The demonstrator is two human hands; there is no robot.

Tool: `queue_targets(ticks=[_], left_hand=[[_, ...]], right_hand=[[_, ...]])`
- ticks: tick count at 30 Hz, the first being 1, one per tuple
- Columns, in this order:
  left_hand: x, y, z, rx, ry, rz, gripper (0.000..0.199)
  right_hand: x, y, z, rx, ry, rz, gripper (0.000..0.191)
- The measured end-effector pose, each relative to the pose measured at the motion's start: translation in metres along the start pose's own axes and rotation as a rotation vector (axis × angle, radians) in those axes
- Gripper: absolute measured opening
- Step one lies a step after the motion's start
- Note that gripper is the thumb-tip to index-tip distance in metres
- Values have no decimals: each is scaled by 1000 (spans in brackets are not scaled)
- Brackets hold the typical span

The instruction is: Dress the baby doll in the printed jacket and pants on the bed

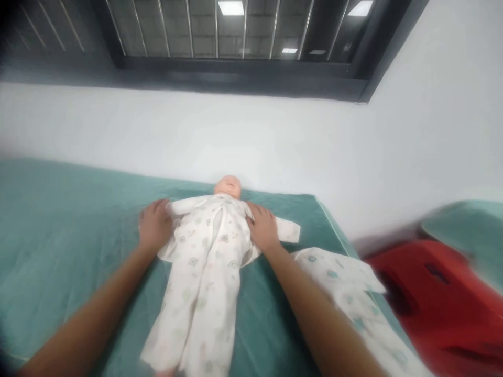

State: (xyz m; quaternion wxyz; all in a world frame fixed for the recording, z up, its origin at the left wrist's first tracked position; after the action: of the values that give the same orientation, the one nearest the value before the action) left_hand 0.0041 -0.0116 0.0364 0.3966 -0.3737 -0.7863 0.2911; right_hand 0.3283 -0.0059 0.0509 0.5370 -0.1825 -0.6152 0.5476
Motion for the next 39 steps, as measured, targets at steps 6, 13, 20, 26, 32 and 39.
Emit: queue_targets(ticks=[6, 13, 20, 26, 32, 39], left_hand=[[-23, -23, -76, -386, 58, 216, 31], [-53, 16, -228, 337, 654, 569, 29], [-68, 70, -265, 574, 653, 673, 34], [-58, 72, -269, 648, 646, 706, 43], [-47, 76, -267, 710, 674, 733, 36], [-68, 112, -272, 641, 834, 835, 31]], right_hand=[[-7, 1, 3, -31, 24, -51, 54], [-11, -19, -24, 194, 181, -362, 53], [-15, -13, -32, 235, 283, -329, 40], [-20, -20, -39, 225, 353, -280, 45], [-26, -19, -52, 289, 427, -315, 45], [-23, -15, -46, 196, 454, -157, 36]])
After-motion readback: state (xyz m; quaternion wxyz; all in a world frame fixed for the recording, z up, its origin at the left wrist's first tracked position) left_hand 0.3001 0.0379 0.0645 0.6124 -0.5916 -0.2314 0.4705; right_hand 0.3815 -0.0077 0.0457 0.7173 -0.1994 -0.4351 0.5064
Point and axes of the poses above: each hand's wrist, its own x-axis towards the middle knuckle, its own y-axis out of the palm, z = x × y, the point moved 6 cm from there along x, towards the middle knuckle, and after that the axes turned 13 degrees about -y, right-handed, at the moved point
